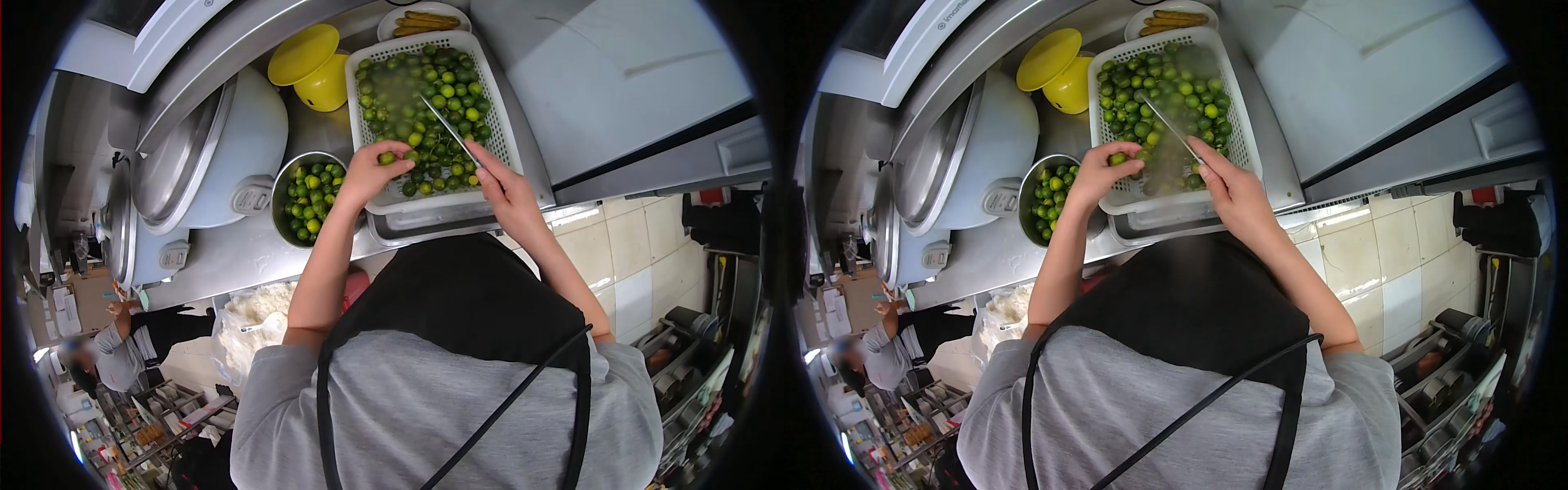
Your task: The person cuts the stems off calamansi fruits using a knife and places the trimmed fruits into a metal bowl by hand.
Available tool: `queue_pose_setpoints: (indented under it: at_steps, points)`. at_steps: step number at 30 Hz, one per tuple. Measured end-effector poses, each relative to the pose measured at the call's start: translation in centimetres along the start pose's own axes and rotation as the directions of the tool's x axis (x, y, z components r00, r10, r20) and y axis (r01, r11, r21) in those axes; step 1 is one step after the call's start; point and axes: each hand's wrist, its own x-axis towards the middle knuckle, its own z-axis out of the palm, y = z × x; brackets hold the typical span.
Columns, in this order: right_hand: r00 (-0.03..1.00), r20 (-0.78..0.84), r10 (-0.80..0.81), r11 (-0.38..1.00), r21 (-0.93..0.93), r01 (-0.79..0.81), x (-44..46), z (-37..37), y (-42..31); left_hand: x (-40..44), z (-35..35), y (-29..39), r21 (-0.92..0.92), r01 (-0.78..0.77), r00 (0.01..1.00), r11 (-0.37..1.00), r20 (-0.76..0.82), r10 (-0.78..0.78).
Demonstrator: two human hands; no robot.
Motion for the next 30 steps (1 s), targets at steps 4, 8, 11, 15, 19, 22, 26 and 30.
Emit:
queue_pose_setpoints:
  at_steps: [4, 8, 11, 15, 19, 22, 26, 30]
  points:
    - [0.999, 0.031, -0.024, 1.0, 0.013, 0.024, -0.7, 0.5, 0.0, -1.5, 0.5, 0.1, -0.767, -0.075, 0.996, 0.638, -0.094, 0.004]
    - [0.995, 0.08, -0.063, 0.997, 0.053, 0.059, -1.4, 1.3, -0.1, -2.0, 0.8, 0.7, -0.83, -0.139, 0.984, 0.541, -0.177, -0.02]
    - [0.988, 0.095, -0.118, 0.993, 0.01, 0.117, -1.7, 1.9, 0.4, -1.9, 0.8, 0.9, -0.858, -0.156, 0.977, 0.49, -0.208, -0.055]
    - [0.985, 0.071, -0.158, 0.987, -0.018, 0.16, -1.8, 2.2, 1.1, -1.8, 0.8, 1.1, -0.821, -0.166, 0.968, 0.546, -0.242, -0.07]
    - [0.988, 0.025, -0.153, 0.986, -0.068, 0.154, -1.4, 2.2, 1.1, -1.9, 1.6, 1.4, -0.607, -0.184, 0.966, 0.773, -0.255, 0.03]
    - [0.992, -0.017, -0.127, 0.989, -0.082, 0.126, 0.0, 2.0, 1.1, -3.0, 3.1, 3.2, -0.634, -0.095, 0.995, 0.768, -0.078, 0.059]
    - [0.995, 0.002, -0.096, 0.994, -0.044, 0.096, -0.5, 1.4, -0.2, -1.3, 2.0, 1.2, -0.621, -0.206, 0.959, 0.757, -0.283, 0.028]
    - [0.984, 0.043, -0.172, 0.985, -0.006, 0.172, -2.0, 1.8, 0.6, -0.9, 0.1, 0.8, -0.656, -0.232, 0.938, 0.719, -0.345, -0.012]
